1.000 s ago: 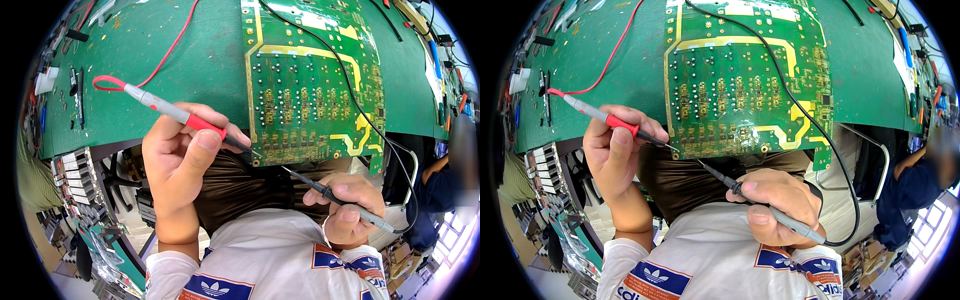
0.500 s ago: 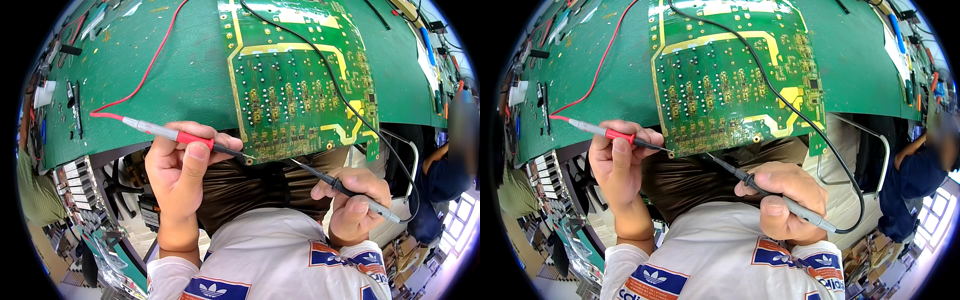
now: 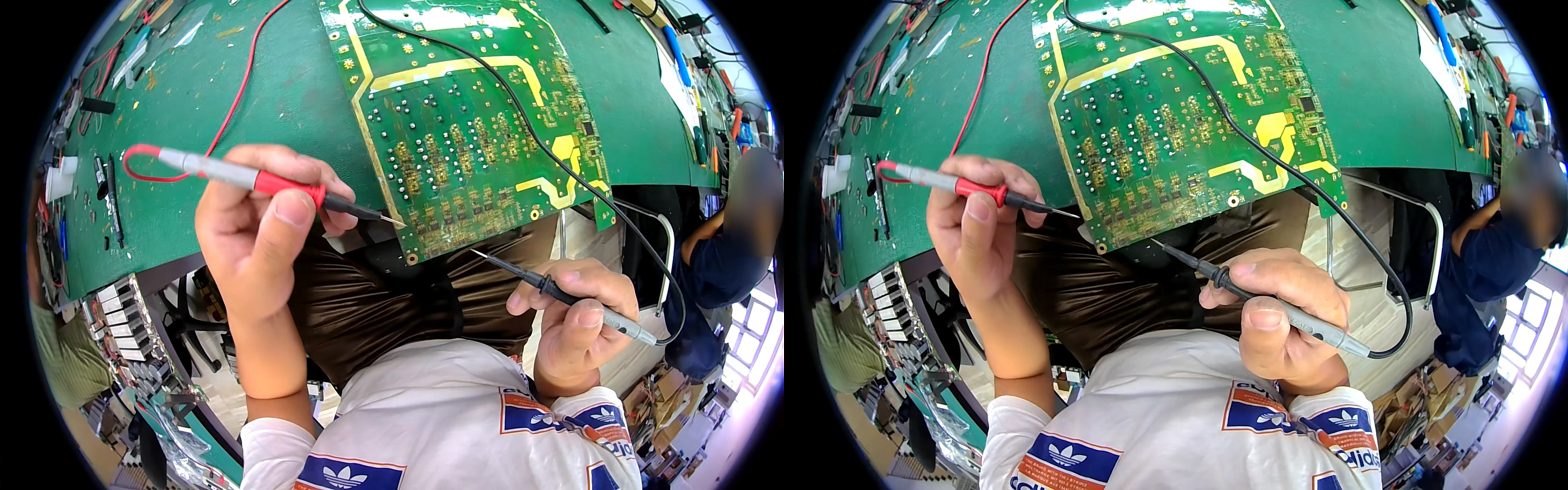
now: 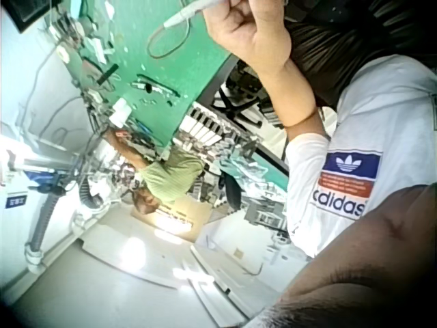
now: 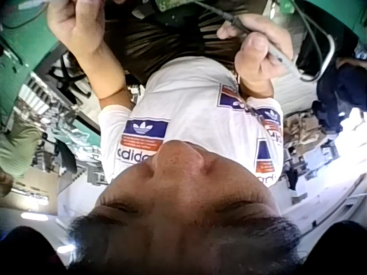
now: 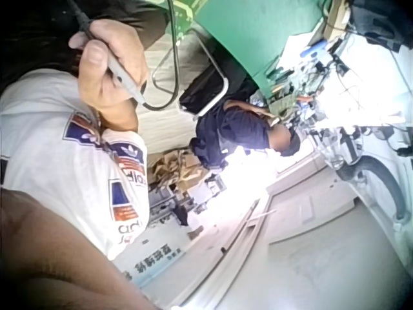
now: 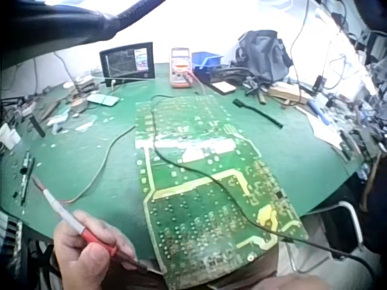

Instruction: The person uses multimeter probes to test various contact points on a green circuit board while another person points at specific components on the board.

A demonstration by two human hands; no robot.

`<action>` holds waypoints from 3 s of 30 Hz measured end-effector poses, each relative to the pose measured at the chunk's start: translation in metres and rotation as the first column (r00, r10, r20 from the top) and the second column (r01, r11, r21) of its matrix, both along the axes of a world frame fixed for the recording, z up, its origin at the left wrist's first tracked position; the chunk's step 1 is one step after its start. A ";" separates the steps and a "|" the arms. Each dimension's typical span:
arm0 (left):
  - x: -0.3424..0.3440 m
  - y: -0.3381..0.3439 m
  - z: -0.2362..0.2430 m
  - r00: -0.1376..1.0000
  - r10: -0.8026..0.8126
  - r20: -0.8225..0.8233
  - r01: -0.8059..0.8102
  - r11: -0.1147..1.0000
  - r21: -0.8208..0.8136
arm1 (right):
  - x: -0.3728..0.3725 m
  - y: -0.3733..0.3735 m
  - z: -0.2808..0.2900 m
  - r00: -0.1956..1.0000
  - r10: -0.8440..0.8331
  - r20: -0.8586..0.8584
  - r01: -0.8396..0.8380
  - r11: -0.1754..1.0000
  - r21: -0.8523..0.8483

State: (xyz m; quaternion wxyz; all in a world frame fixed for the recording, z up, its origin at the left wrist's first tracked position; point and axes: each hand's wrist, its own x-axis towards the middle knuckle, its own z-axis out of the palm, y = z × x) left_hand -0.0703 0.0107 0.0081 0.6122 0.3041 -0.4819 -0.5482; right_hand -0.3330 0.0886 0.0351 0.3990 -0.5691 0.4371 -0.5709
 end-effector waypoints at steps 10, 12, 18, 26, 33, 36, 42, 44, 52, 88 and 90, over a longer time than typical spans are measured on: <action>-0.003 -0.021 0.000 0.980 -0.152 0.131 0.146 0.988 0.048 | -0.002 -0.001 -0.013 0.991 0.124 -0.041 -0.129 0.978 -0.162; 0.000 -0.019 -0.001 0.987 -0.142 0.071 0.136 0.987 0.081 | -0.001 -0.007 -0.011 0.981 0.150 -0.126 -0.171 0.970 -0.173; -0.003 -0.019 0.000 0.992 -0.102 0.078 0.094 0.990 0.106 | 0.002 -0.012 -0.017 0.985 0.141 -0.100 -0.163 0.953 -0.256; -0.002 -0.019 -0.003 0.979 -0.112 0.170 0.114 0.993 0.000 | 0.000 -0.003 -0.013 0.975 0.185 0.122 -0.181 0.983 -0.043; -0.001 -0.014 0.000 0.985 -0.165 0.054 0.161 0.984 0.074 | 0.001 -0.005 -0.009 0.984 0.171 -0.041 -0.174 0.981 -0.080; -0.005 -0.013 0.001 0.984 -0.170 0.054 0.167 0.984 0.056 | 0.003 -0.006 -0.007 0.978 0.170 -0.121 -0.181 0.980 -0.086; -0.003 -0.015 -0.001 0.977 -0.205 0.055 0.204 0.979 0.030 | 0.005 -0.007 -0.009 0.975 0.170 -0.143 -0.185 0.978 -0.098; -0.004 -0.016 -0.003 0.982 -0.187 0.035 0.186 0.982 0.025 | 0.007 -0.008 -0.009 0.975 0.172 -0.138 -0.186 0.978 -0.098; -0.003 -0.018 -0.003 0.981 -0.186 0.056 0.184 0.982 0.031 | 0.008 -0.011 -0.005 0.975 0.145 -0.167 -0.165 0.980 -0.108; -0.004 -0.017 -0.005 0.971 -0.212 0.107 0.215 0.976 -0.018 | 0.013 -0.011 -0.012 0.979 0.110 -0.170 -0.136 0.980 -0.147; -0.004 -0.016 -0.005 0.972 -0.211 0.106 0.214 0.977 -0.018 | 0.014 -0.010 -0.012 0.980 0.107 -0.167 -0.131 0.981 -0.144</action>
